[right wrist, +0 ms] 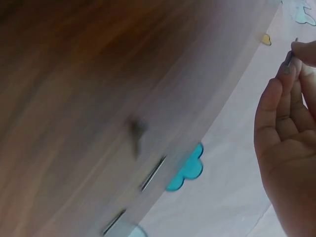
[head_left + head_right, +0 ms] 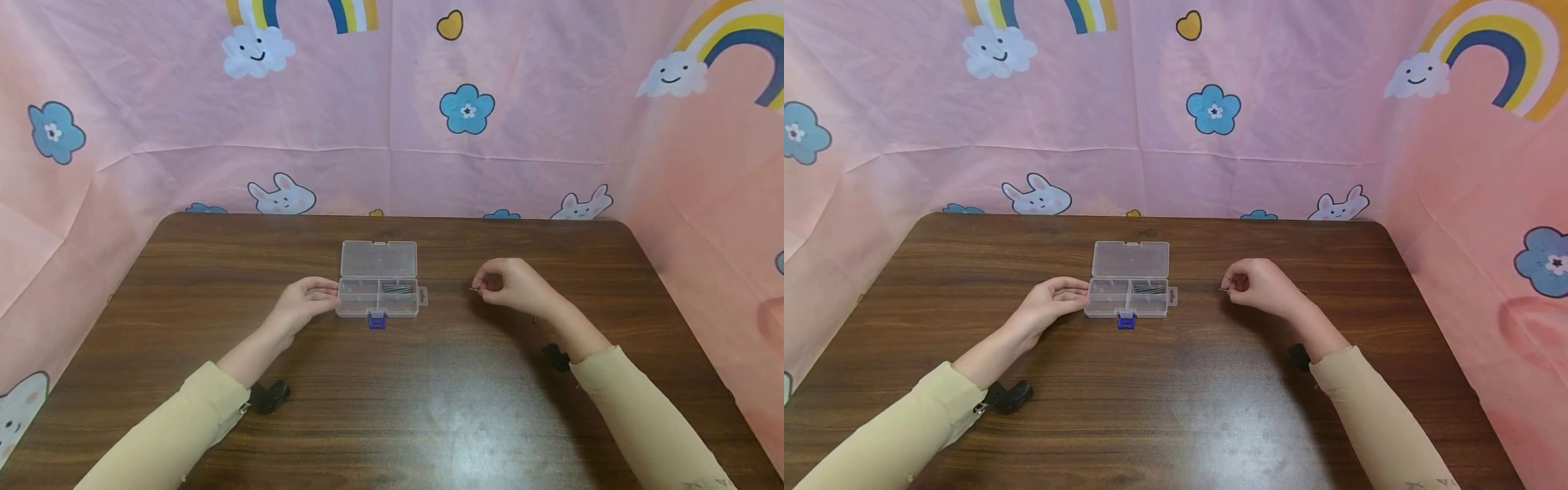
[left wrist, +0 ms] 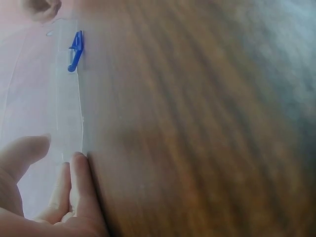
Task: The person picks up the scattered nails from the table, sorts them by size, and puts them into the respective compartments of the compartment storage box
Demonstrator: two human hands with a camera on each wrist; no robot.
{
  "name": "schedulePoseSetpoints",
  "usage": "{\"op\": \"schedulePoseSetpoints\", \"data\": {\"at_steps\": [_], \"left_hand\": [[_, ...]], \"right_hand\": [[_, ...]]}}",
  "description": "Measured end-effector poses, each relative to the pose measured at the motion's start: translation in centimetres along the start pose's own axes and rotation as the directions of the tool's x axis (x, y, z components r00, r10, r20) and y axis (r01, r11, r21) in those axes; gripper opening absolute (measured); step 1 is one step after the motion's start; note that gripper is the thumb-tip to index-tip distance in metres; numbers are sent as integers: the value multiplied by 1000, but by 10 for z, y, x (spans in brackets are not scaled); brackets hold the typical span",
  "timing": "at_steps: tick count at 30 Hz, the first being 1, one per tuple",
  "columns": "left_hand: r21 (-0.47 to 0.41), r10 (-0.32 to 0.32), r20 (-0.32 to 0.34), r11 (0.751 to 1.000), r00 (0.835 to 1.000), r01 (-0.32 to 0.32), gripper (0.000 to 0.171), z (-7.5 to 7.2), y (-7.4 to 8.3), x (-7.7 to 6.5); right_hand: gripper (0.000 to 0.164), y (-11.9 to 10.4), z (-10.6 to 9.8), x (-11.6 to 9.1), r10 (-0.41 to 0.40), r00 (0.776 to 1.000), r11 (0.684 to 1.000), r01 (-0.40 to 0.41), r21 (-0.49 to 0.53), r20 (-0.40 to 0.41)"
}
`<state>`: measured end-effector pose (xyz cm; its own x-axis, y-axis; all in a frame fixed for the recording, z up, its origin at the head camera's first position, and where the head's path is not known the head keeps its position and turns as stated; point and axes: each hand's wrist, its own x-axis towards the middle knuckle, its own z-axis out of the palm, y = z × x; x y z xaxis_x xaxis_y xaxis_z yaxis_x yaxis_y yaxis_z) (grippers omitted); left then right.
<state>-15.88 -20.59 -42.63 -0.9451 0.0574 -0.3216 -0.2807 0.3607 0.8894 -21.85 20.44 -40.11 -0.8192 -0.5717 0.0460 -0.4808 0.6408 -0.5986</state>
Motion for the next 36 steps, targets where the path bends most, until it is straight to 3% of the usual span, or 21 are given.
{"op": "schedulePoseSetpoints", "data": {"at_steps": [19,36], "left_hand": [[-4,-7,-3,1000,1000,7,45,0,1,1],[-8,-5,6,1000,1000,5,47,0,1,-1]], "right_hand": [[11,-40,29,64,-148,989,988,147,55,10],[10,-66,53,95,-215,974,977,214,19,72]]}}
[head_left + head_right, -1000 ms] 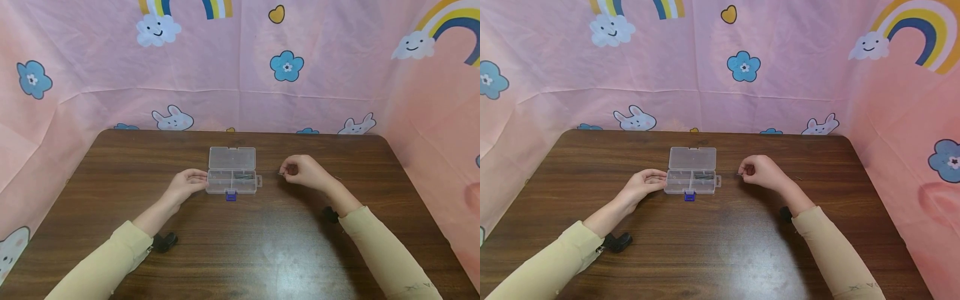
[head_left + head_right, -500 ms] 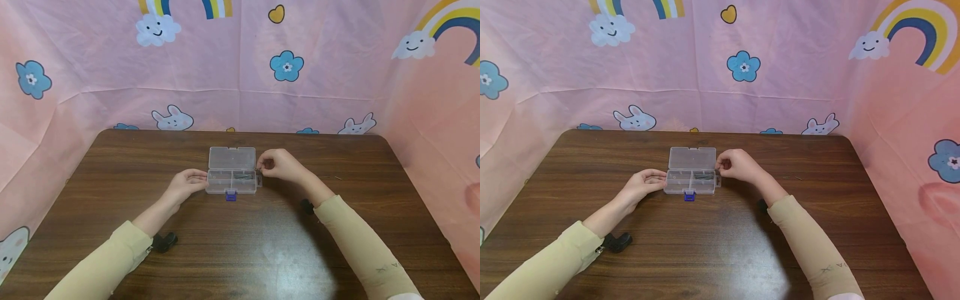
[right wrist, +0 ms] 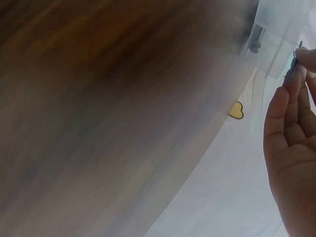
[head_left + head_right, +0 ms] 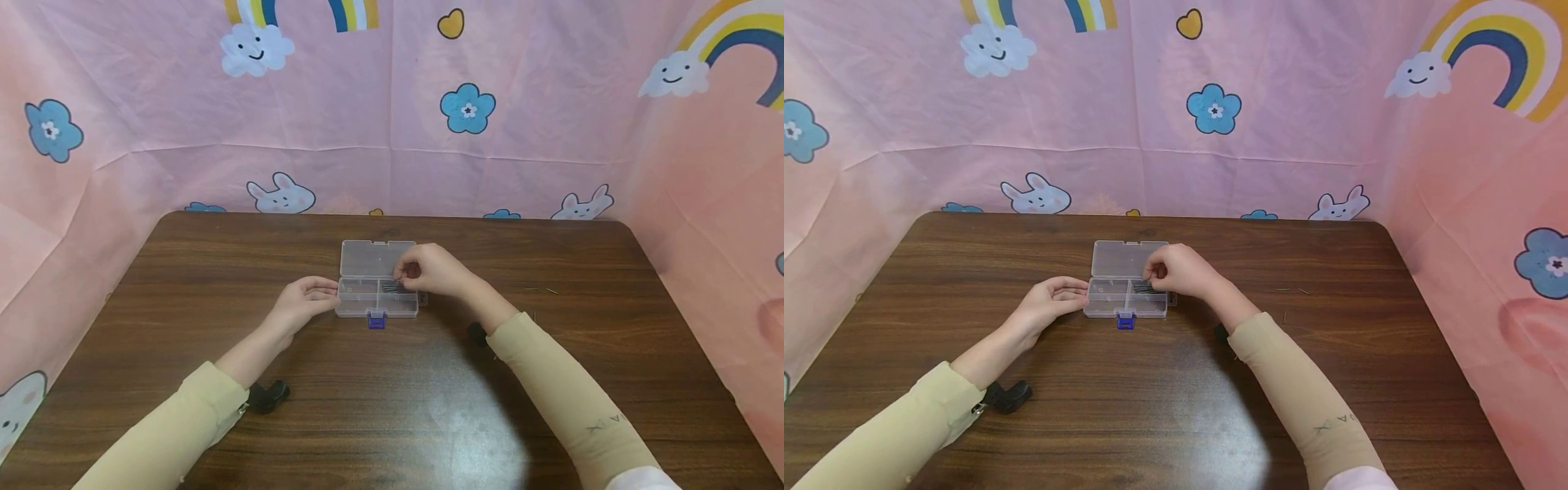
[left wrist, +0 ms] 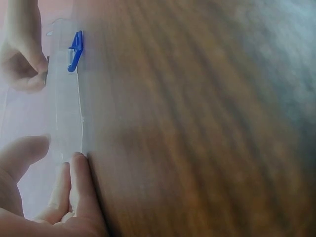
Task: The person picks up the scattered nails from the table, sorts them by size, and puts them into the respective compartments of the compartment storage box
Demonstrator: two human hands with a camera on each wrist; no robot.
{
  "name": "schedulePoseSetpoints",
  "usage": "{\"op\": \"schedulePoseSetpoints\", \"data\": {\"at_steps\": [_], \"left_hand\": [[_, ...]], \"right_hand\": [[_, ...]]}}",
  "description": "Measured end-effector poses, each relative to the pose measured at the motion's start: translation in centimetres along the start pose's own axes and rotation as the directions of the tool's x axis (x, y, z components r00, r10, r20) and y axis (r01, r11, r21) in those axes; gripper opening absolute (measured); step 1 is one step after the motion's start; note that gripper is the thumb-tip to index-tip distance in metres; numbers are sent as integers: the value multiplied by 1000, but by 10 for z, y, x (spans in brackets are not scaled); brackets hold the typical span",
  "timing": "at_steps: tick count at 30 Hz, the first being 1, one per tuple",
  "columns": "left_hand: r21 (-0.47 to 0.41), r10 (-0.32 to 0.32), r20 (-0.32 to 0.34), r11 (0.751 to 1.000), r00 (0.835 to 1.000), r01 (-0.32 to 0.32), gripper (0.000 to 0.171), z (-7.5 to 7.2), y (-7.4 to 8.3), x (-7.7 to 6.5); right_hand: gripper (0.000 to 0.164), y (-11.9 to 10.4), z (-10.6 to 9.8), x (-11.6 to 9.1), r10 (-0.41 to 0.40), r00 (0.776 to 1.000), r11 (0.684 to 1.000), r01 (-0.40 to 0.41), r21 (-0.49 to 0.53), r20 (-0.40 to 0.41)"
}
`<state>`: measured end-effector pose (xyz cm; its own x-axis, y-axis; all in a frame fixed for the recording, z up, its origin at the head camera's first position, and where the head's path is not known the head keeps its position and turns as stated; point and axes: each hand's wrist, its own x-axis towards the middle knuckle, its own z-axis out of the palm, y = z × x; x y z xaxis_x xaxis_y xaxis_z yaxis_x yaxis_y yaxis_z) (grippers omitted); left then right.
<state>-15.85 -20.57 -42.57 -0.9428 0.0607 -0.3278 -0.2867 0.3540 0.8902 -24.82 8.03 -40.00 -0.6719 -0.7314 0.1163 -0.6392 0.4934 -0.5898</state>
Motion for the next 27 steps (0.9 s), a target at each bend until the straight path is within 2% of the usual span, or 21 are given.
{"op": "schedulePoseSetpoints", "data": {"at_steps": [11,22,27], "left_hand": [[-3,5,3,1000,1000,-5,48,0,0,-1],[0,-2,0,1000,1000,2,48,0,1,-2],[-1,-3,0,1000,1000,3,47,1,1,-2]], "right_hand": [[11,-1,9,7,-13,999,999,15,-51,35],[10,1,8,5,-17,999,999,19,-45,39],[10,2,2,1,-26,999,1000,26,-16,27]]}}
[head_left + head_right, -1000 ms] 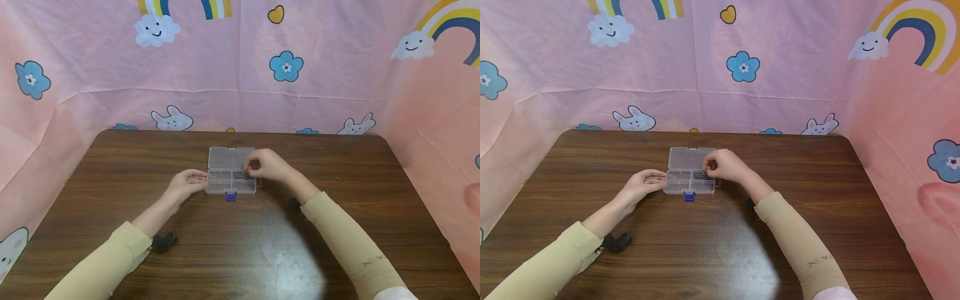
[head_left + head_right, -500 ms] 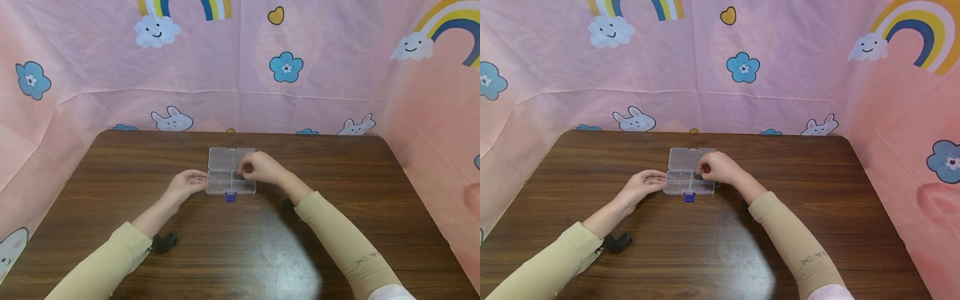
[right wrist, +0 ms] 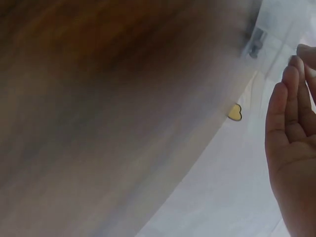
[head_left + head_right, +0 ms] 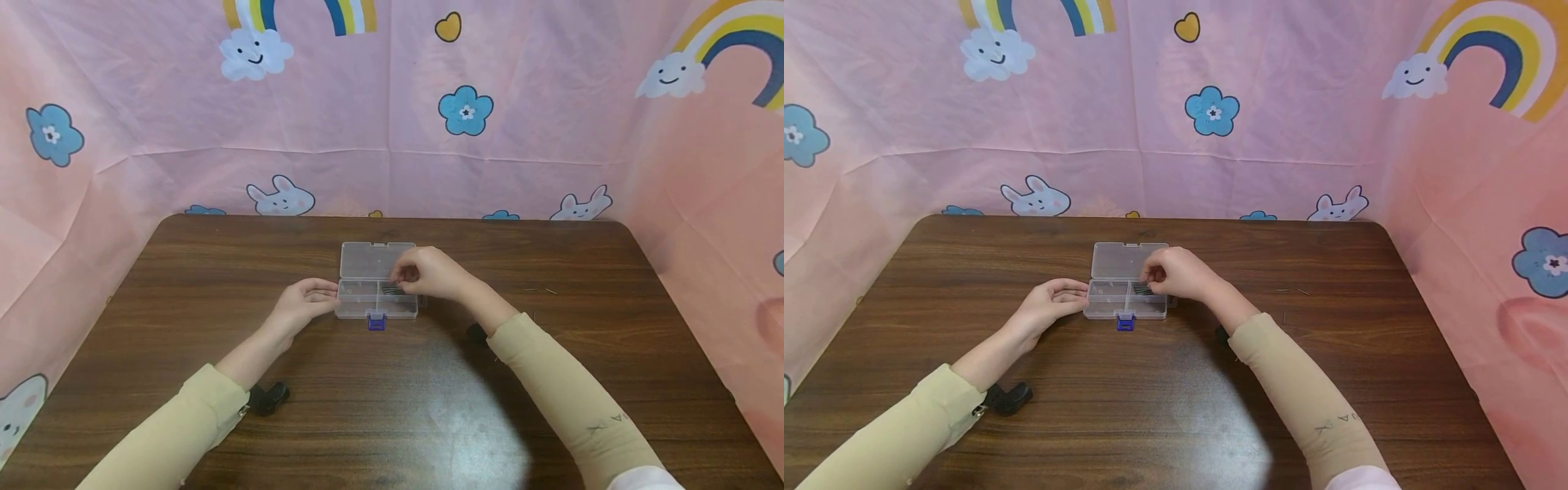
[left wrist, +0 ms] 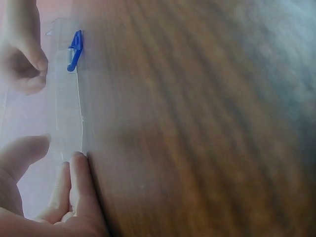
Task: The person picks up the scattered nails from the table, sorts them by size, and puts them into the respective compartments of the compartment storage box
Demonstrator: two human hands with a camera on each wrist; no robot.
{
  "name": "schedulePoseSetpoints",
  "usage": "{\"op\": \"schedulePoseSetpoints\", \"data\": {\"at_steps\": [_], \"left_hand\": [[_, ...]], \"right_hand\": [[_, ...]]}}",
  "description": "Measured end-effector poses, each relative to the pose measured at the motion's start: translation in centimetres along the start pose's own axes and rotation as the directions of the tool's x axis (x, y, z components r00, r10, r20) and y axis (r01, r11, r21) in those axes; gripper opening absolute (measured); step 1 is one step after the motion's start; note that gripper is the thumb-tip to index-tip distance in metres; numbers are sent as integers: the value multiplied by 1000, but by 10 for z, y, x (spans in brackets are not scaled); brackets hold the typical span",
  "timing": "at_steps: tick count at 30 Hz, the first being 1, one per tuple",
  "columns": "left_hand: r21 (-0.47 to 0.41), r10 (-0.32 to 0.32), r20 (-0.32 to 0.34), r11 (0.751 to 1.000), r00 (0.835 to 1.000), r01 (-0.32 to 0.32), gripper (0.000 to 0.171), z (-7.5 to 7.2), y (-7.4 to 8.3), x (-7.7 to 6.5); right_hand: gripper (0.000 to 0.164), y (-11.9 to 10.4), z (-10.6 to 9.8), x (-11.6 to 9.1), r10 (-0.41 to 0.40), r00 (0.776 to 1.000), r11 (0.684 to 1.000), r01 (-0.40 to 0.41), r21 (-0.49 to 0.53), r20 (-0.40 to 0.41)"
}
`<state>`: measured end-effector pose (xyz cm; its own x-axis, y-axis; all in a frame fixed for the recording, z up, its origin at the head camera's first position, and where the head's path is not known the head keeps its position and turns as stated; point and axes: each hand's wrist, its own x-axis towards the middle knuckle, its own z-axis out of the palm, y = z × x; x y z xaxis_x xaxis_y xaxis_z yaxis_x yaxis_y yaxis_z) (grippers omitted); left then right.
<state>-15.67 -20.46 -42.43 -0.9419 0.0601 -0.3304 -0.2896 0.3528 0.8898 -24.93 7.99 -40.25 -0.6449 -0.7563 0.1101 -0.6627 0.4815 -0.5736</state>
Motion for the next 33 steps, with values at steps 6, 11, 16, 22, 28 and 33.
{"op": "schedulePoseSetpoints", "data": {"at_steps": [6,11,16,22,28,33], "left_hand": [[0,8,5,1000,1000,-8,47,0,0,0],[-1,11,8,1000,1000,-11,47,-1,-1,1],[5,16,5,1000,1000,-17,47,-1,-3,2],[8,23,3,1000,1000,-23,46,-1,-3,2],[6,23,6,1000,1000,-23,47,-1,-4,2],[9,21,1,1000,1000,-21,46,-1,-3,2]], "right_hand": [[10,2,-15,-12,16,999,1000,-16,-3,-41],[9,11,-26,-26,57,996,998,-58,-18,-69],[9,22,-35,-42,107,990,994,-110,-22,-92],[11,35,-44,-62,165,979,985,-169,-20,-117],[13,48,-51,-83,225,964,974,-228,-2,-141],[13,60,-58,-102,275,948,960,-280,-5,-160]]}}
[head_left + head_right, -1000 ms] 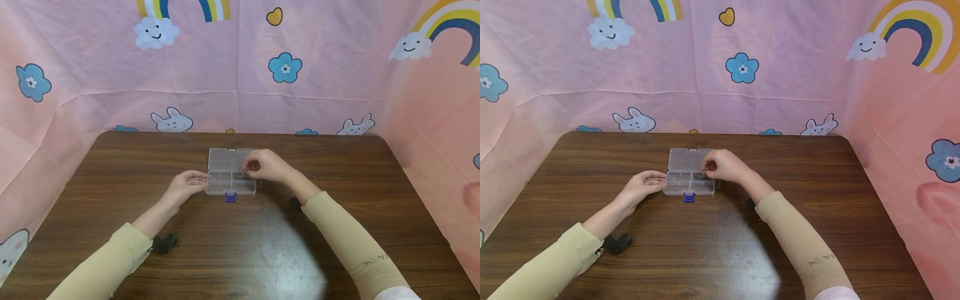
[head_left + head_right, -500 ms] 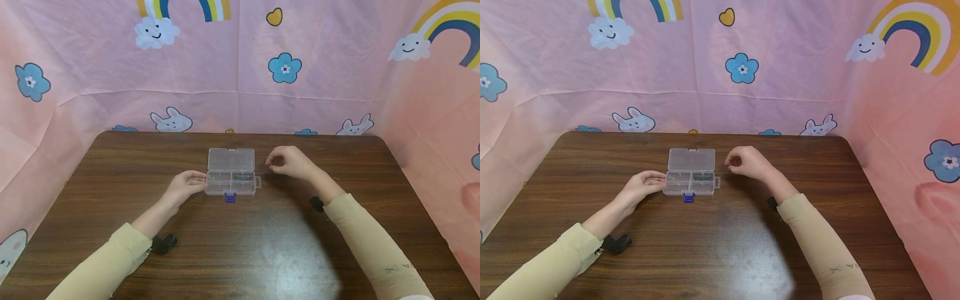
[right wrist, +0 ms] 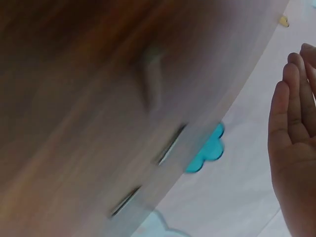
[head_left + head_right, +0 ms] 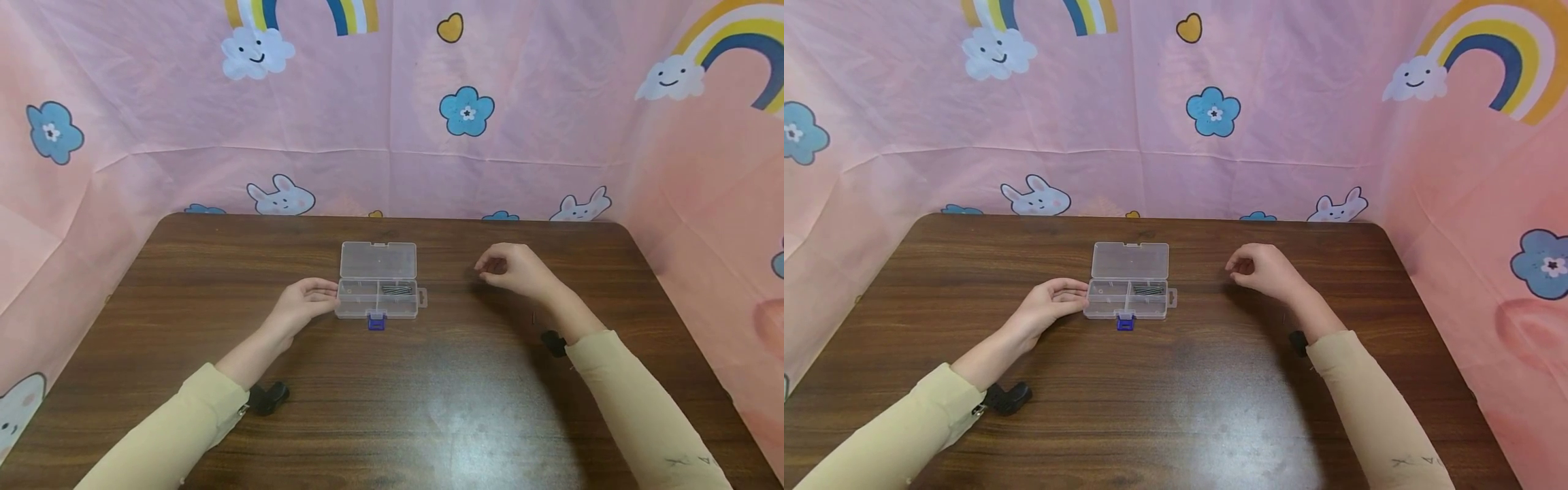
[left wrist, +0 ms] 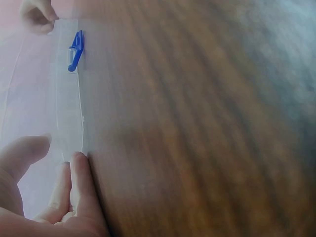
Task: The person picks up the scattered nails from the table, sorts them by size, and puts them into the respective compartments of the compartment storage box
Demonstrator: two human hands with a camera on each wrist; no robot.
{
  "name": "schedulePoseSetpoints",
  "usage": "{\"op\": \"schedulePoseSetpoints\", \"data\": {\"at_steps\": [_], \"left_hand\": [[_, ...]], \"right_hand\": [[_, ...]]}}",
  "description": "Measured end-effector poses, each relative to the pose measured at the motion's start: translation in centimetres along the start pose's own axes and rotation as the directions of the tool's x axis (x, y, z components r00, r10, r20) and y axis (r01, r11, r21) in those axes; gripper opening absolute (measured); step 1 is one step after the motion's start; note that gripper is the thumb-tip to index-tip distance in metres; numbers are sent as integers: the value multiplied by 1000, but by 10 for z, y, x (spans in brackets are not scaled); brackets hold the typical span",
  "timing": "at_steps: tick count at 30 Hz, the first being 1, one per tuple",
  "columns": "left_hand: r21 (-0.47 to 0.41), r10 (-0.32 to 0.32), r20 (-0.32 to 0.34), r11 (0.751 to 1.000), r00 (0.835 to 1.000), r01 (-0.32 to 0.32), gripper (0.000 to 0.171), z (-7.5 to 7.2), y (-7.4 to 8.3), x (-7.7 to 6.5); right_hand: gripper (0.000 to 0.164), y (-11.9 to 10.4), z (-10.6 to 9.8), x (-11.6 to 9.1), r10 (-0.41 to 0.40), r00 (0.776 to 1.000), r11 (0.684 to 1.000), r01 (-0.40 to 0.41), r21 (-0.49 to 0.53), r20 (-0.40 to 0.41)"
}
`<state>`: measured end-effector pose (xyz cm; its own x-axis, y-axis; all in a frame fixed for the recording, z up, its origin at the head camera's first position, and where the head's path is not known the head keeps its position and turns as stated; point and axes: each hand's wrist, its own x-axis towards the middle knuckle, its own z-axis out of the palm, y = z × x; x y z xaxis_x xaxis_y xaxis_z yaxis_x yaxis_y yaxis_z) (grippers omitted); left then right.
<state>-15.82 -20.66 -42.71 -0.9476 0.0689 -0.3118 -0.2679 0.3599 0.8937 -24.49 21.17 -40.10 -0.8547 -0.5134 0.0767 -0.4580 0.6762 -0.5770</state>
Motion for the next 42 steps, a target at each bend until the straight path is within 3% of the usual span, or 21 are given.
{"op": "schedulePoseSetpoints", "data": {"at_steps": [12,23,35,42], "left_hand": [[-9,-1,1,1000,1000,1,46,0,0,1],[-8,-5,-3,1000,1000,5,46,0,-1,2],[-13,-14,0,1000,1000,14,47,1,0,-1],[-10,-10,-2,1000,1000,10,47,1,0,-1]], "right_hand": [[12,32,-18,-34,83,996,996,-85,-38,-44],[12,51,-29,-53,100,991,994,-104,-43,-87],[14,60,-34,-58,189,982,982,-189,-3,18],[14,62,-33,-57,174,984,984,-173,-32,41]]}}
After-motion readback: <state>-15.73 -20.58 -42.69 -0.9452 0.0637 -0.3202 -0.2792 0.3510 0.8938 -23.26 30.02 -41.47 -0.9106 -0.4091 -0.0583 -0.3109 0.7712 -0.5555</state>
